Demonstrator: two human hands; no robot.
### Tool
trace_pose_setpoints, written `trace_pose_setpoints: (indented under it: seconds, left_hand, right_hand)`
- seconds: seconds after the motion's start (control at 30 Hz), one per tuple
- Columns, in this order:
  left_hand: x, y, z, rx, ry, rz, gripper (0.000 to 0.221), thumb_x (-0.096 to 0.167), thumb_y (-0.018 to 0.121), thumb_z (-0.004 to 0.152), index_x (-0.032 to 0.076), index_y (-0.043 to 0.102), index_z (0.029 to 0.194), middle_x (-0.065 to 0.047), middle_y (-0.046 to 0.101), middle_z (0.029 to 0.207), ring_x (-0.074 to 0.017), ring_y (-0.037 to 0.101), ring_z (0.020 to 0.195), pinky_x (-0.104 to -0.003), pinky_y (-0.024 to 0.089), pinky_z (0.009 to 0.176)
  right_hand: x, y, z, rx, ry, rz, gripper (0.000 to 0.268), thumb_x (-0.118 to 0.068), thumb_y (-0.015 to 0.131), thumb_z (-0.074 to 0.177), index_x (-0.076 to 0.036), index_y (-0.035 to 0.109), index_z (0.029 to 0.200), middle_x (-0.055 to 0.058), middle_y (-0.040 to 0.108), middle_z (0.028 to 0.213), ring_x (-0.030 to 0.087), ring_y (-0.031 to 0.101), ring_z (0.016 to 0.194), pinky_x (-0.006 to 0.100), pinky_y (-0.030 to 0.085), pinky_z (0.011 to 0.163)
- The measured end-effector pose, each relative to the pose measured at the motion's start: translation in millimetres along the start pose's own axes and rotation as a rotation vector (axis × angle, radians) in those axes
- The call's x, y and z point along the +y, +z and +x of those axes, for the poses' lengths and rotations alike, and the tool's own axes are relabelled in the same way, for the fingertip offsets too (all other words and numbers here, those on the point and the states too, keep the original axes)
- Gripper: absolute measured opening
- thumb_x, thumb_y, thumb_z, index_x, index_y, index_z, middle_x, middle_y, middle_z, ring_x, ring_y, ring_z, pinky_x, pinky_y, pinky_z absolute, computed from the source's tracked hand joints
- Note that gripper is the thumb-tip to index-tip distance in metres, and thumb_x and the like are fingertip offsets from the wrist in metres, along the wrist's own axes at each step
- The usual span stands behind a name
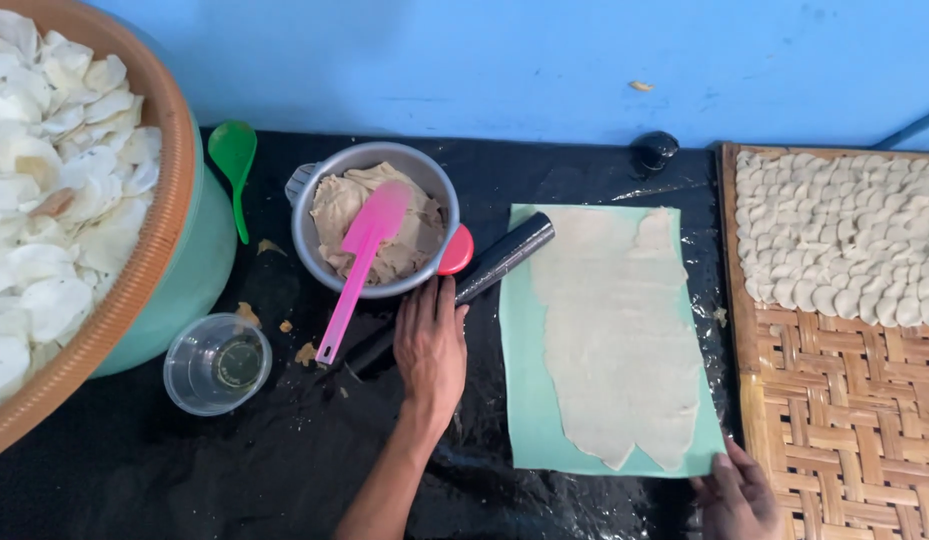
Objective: Rolling out food dough into thin sheets and cutting circles using a manual cutter.
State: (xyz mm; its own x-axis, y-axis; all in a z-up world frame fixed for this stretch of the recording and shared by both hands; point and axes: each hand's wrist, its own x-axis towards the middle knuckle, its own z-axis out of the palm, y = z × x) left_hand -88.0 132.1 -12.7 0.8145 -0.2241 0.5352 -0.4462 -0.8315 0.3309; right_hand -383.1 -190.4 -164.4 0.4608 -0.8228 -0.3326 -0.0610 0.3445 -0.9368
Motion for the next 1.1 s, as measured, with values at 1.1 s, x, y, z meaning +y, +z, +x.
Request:
trace_pose_setpoints:
  seconds: [1.1]
  left_hand:
    - [-90.8, -73.7, 110.2, -0.545, -0.479, 0.224, 0.023, 0.020, 0.065, 0.087, 0.003, 0.079, 0.092, -0.024, 0.074, 0.097, -0.0426, 0.072, 0.095, -0.052, 0.058, 0.082]
  right_hand:
    - [-92.9, 421.6, -59.3, -0.748, -0.519, -0.866, 0.066, -0.035, 0.072, 0.088, 0.005, 0.045, 0.132, 0.027, 0.074, 0.091, 0.044, 0.074, 0.088, 0.051, 0.058, 0.080]
